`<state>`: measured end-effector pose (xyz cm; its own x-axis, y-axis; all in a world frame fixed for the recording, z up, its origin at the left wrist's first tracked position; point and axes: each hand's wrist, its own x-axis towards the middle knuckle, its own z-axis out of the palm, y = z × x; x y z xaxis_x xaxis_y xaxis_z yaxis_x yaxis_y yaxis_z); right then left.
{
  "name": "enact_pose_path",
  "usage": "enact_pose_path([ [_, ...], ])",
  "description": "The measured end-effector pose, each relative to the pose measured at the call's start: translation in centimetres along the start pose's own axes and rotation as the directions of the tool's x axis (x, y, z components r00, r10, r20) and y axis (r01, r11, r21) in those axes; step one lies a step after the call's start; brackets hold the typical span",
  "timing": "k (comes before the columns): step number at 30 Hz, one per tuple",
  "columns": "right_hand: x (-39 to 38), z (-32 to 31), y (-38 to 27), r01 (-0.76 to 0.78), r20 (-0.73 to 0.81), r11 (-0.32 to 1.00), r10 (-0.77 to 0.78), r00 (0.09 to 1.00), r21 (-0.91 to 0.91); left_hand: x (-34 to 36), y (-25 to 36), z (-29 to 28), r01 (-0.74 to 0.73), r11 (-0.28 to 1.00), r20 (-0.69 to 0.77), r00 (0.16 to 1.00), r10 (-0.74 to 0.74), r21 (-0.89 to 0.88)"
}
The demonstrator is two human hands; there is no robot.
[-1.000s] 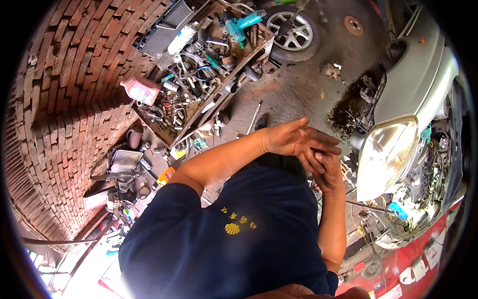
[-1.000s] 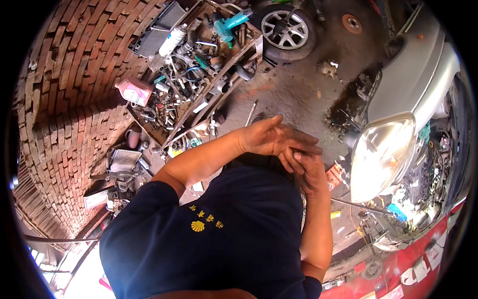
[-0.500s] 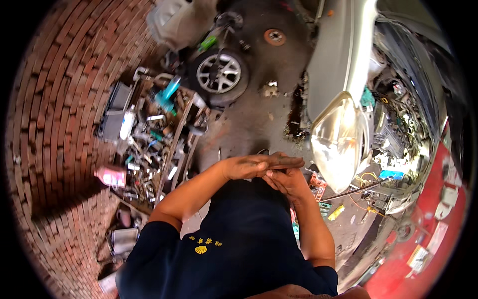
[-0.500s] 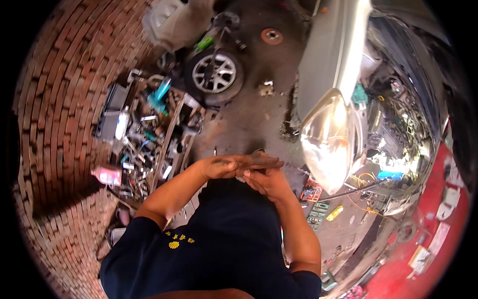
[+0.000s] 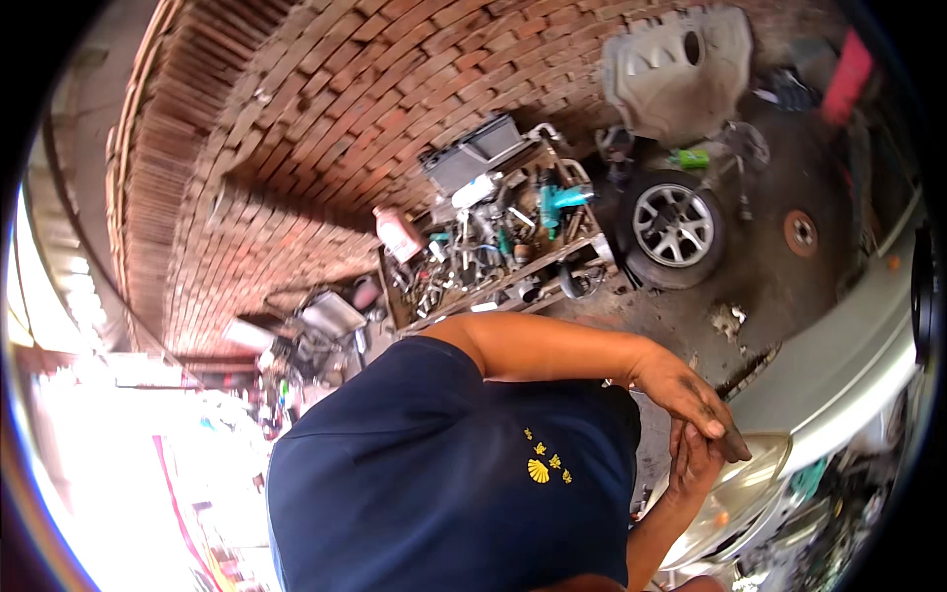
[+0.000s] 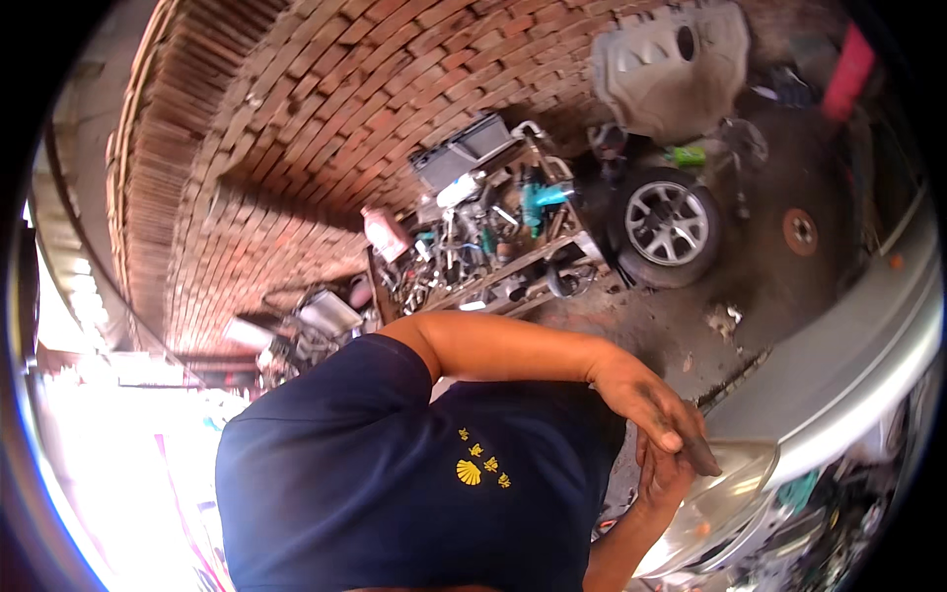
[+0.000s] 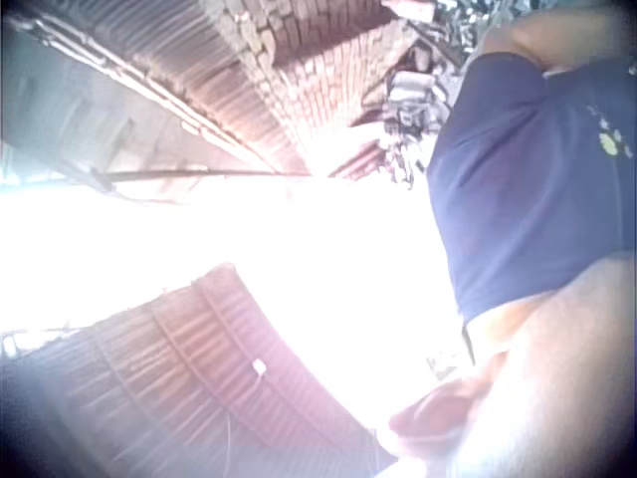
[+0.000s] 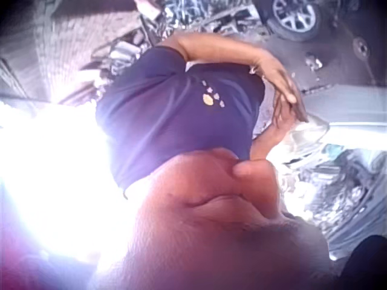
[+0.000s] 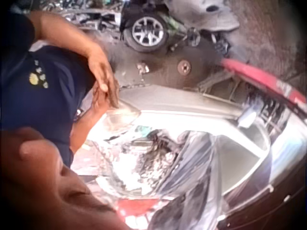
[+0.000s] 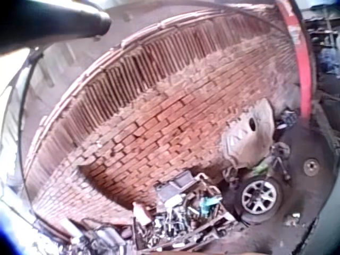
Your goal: The person works on a car engine with the hood open, using a ratchet and socket to loosen and remove bolts from the engine bay. They handle a rag and a smartphone briefly, then continue using the ratchet on various bolts before walking away from the vehicle.
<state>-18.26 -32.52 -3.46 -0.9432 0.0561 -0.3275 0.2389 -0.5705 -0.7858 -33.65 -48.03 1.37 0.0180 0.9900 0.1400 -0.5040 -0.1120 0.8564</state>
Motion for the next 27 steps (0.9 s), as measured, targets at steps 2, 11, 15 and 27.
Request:
enact_pose_path([
  [2,1.4,-0.9,-0.5,-0.051,-0.023,0.998,0.05,0.998,-0.048,0.1,0.3,0.0,-0.073,0.996,-0.069,0.995,0.076,0.044],
  [11,6.3,-1.1,-2.8,-0.325,-0.044,0.93,0.323,0.946,-0.173,-1.3,0.3,-2.3,-0.227,0.97,-0.265,0.933,0.244,0.091],
  [15,8.7,-1.3,-0.1,-0.225,0.029,0.968,0.229,0.973,-0.109,-3.1,0.5,-4.1,-0.222,0.969,-0.322,0.914,0.246,0.109],
  [27,7.1,4.4,-8.8,-0.173,-0.006,0.941,0.179,0.984,-0.291,-0.6,3.4,-7.6,-0.027,0.995,-0.124,0.992,0.016,-0.094],
])
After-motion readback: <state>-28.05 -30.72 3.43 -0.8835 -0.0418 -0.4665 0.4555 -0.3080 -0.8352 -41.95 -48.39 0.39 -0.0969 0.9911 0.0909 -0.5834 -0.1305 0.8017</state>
